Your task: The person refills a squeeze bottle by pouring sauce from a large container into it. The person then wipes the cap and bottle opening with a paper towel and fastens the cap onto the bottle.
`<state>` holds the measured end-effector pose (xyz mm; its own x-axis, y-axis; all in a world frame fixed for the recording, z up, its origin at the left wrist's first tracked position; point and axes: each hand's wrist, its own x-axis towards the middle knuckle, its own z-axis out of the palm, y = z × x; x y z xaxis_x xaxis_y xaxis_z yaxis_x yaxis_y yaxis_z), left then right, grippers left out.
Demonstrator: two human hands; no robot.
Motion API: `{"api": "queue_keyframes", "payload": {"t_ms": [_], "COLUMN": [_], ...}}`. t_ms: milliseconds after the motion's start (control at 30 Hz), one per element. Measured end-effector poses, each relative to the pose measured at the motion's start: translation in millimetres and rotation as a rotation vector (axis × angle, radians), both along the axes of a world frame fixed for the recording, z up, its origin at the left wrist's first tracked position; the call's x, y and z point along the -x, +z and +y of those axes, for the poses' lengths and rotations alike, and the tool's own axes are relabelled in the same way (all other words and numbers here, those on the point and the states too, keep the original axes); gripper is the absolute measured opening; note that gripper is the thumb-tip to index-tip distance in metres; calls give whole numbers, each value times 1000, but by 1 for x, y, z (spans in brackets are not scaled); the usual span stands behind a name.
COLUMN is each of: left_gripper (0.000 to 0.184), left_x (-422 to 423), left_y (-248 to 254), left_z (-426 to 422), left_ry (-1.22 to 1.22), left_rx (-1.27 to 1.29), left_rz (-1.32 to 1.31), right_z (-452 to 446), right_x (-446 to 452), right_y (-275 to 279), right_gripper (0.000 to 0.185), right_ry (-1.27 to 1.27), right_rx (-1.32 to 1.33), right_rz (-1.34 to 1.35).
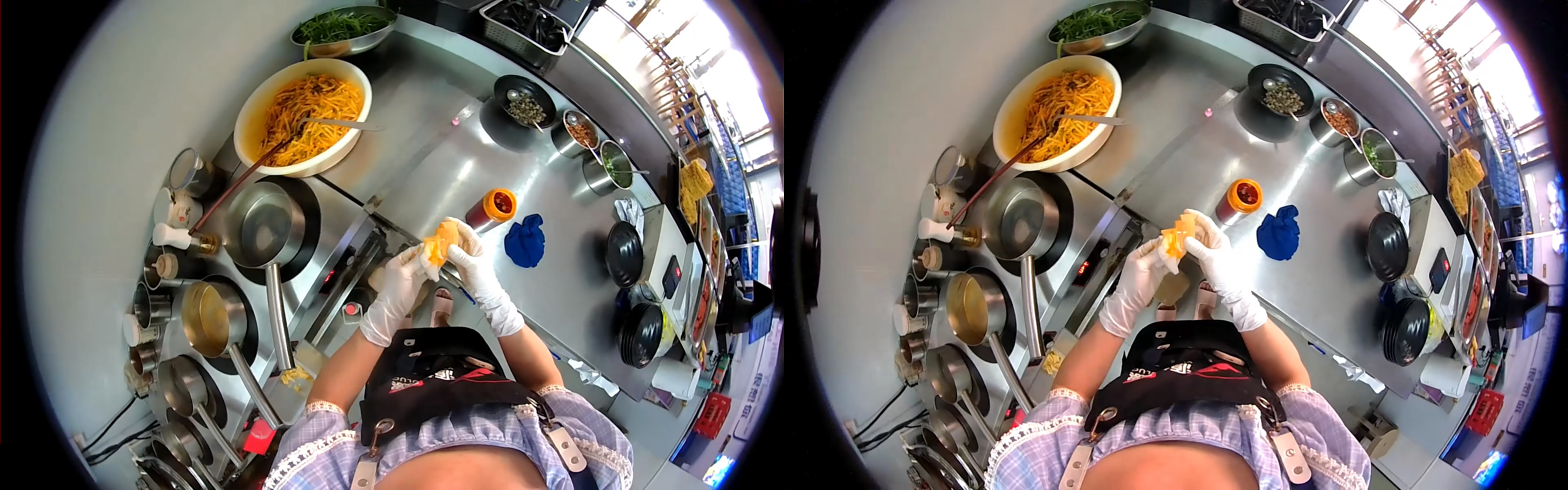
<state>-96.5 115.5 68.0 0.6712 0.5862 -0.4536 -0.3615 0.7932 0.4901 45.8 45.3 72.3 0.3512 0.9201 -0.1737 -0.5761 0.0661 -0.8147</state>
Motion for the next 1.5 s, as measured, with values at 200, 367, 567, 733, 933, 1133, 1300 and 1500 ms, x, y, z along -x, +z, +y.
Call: {"api": "queue_keyframes", "payload": {"t_ms": [200,367,567,733,933,1133,1300,1500], "left_gripper": [23,23,22,24,23,19,23,21], "left_x": [-7,-21,-44,-59,-96,-127,-134,-139], "left_y": [3,6,-7,-11,-11,-18,-10,-31], "left_z": [9,12,-7,-12,-45,-65,-70,-68], "left_ry": [-1,-88,-223,-219,-235,-46,-185,-105], "left_rx": [-232,-205,-115,-37,-227,-1049,-1007,-1346], "left_rz": [130,146,73,84,193,359,306,532], "right_z": [-54,-105,-122,-118,-105,-103,-109,-106], "right_x": [-37,-104,-129,-128,-110,-94,-87,-82], "right_y": [-2,-17,-39,-49,-27,-16,-12,-6], "right_gripper": [48,48,53,64,67,64,66,67], "right_ry": [-229,-384,-435,-452,-486,-463,-401,-253], "right_rx": [-90,-151,-138,-38,-53,-47,-74,-145], "right_rz": [-16,222,455,563,821,915,863,709]}}
